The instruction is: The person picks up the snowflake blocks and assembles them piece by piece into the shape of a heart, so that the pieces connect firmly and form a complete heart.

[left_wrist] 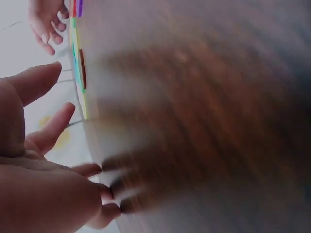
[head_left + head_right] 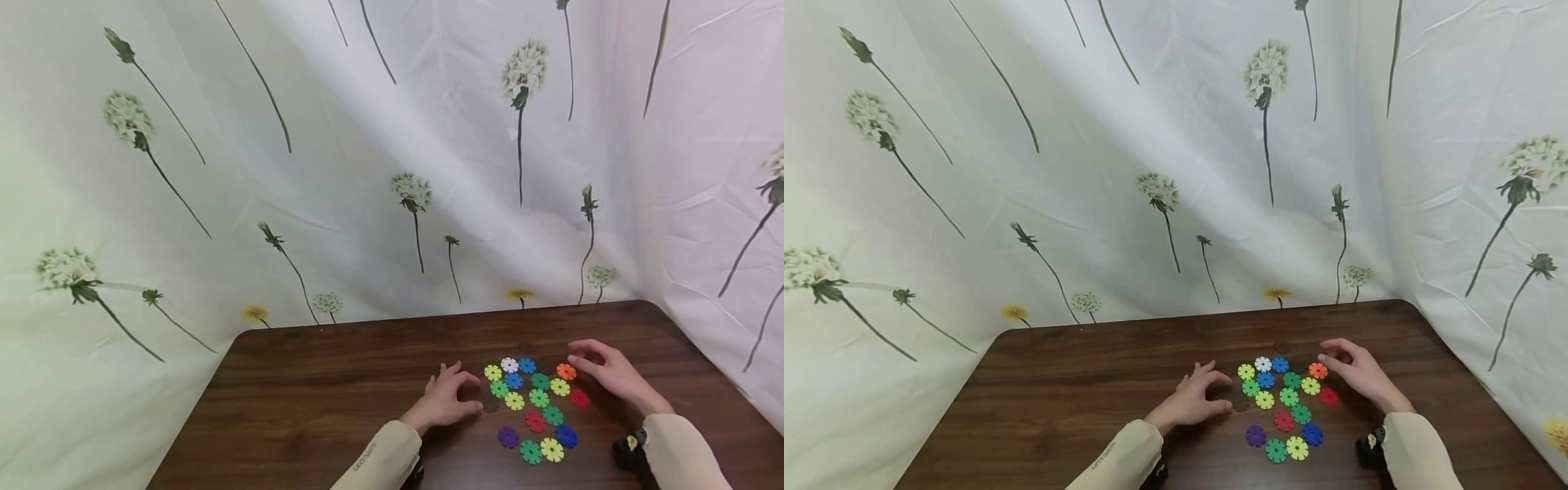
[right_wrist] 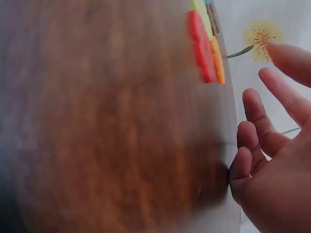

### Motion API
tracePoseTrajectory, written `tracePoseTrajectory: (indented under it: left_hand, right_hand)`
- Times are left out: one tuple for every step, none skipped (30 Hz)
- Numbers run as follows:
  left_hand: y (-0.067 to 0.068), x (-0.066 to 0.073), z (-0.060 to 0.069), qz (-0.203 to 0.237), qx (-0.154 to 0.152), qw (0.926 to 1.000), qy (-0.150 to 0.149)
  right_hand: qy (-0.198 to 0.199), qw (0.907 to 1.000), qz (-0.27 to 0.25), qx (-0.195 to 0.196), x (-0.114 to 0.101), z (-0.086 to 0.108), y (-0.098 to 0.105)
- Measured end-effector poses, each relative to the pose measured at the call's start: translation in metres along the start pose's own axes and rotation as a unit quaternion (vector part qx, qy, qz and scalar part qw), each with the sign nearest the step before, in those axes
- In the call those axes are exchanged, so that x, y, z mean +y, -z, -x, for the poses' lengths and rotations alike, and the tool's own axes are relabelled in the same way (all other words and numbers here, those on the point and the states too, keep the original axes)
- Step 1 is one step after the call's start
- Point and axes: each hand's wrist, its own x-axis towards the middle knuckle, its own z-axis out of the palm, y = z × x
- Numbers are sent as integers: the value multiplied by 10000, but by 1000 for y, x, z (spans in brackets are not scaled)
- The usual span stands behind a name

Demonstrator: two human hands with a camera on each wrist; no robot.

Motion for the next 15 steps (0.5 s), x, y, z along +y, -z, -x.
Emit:
tracePoseTrajectory:
  left_hand:
    - [-1, 1, 0, 31, -20, 10000, 61]
    - [-3, 2, 0, 69, -39, 9999, 126]
    - [-4, 3, 0, 96, -50, 9998, 183]
    - [-5, 5, 0, 110, -54, 9997, 233]
    - [-6, 6, 0, 100, -45, 9996, 263]
    - [-7, 7, 0, 93, -36, 9995, 299]
    - [-8, 8, -1, 97, -21, 9994, 337]
    - [-9, 9, -1, 102, -13, 9992, 377]
    - [-10, 9, -1, 93, -2, 9991, 407]
    - [-10, 10, -1, 98, 2, 9990, 434]
    - [-11, 10, -1, 94, 5, 9989, 457]
    - [-12, 10, -2, 101, -2, 9987, 491]
    - [-12, 11, -2, 91, 0, 9987, 500]
    - [-12, 11, -2, 73, -1, 9987, 511]
    - [-13, 11, -2, 51, 1, 9986, 518]
  right_hand:
    - [-12, 10000, -52, -56, 2, 0, -1]
    - [11, 9999, -66, -107, 3, 1, -2]
    - [28, 9998, -68, -159, 4, 1, -2]
    - [46, 9997, -66, -212, 5, 1, -3]
    - [53, 9996, -48, -258, 6, 1, -3]
    - [72, 9995, -33, -316, 7, 1, -3]
    - [93, 9992, -21, -381, 7, 0, -3]
    - [125, 9990, 26, -435, 7, 0, -3]
    - [116, 9987, 28, -491, 7, 0, -2]
    - [110, 9985, 36, -533, 7, -1, -2]
    - [107, 9983, 50, -566, 7, -1, -2]
    - [94, 9981, 55, -606, 7, -2, -1]
    - [113, 9979, 67, -642, 6, -2, -1]
    - [119, 9977, 94, -667, 6, -2, -1]
    - [105, 9974, 96, -701, 5, -2, -1]
